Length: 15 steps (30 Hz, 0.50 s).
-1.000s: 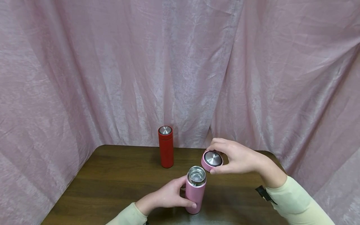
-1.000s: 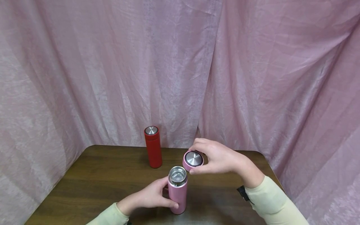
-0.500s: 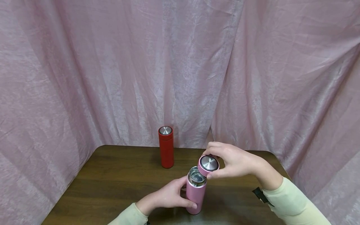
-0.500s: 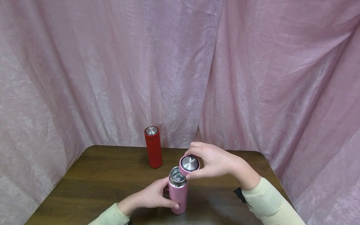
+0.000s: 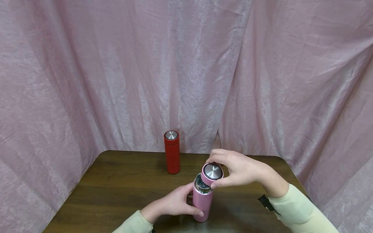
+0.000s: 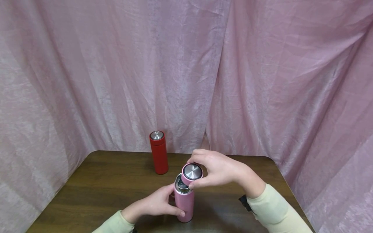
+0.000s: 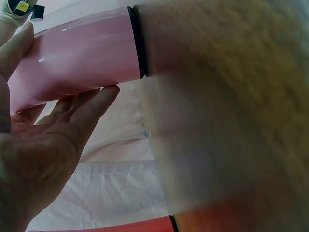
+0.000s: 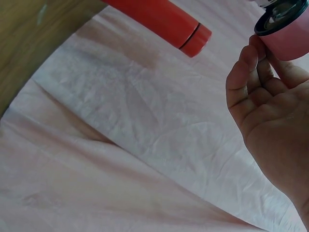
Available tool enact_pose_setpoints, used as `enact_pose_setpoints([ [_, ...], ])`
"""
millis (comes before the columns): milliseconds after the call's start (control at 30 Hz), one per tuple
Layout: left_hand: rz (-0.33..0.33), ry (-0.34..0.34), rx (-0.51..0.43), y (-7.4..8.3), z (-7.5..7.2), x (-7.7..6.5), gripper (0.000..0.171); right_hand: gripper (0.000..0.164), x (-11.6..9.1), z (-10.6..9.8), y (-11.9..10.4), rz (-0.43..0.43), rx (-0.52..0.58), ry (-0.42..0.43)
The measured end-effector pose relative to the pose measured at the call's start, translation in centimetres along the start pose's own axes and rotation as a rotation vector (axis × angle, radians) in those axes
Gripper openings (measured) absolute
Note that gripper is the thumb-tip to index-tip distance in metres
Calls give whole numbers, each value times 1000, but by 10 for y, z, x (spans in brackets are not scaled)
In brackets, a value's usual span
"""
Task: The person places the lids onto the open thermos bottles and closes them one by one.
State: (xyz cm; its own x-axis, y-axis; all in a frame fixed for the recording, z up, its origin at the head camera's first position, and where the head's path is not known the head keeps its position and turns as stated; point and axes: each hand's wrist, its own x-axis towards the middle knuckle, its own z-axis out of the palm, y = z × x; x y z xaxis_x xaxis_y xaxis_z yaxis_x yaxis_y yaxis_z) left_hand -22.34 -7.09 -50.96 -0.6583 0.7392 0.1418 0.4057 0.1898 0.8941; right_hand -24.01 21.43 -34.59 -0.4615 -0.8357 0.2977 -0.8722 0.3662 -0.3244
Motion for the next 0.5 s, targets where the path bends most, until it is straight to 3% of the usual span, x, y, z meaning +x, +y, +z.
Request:
enact_pose_setpoints([
  [500, 3, -6, -4, -1, 0, -1, 71, 44, 7, 3, -7, -27, 13, -4],
])
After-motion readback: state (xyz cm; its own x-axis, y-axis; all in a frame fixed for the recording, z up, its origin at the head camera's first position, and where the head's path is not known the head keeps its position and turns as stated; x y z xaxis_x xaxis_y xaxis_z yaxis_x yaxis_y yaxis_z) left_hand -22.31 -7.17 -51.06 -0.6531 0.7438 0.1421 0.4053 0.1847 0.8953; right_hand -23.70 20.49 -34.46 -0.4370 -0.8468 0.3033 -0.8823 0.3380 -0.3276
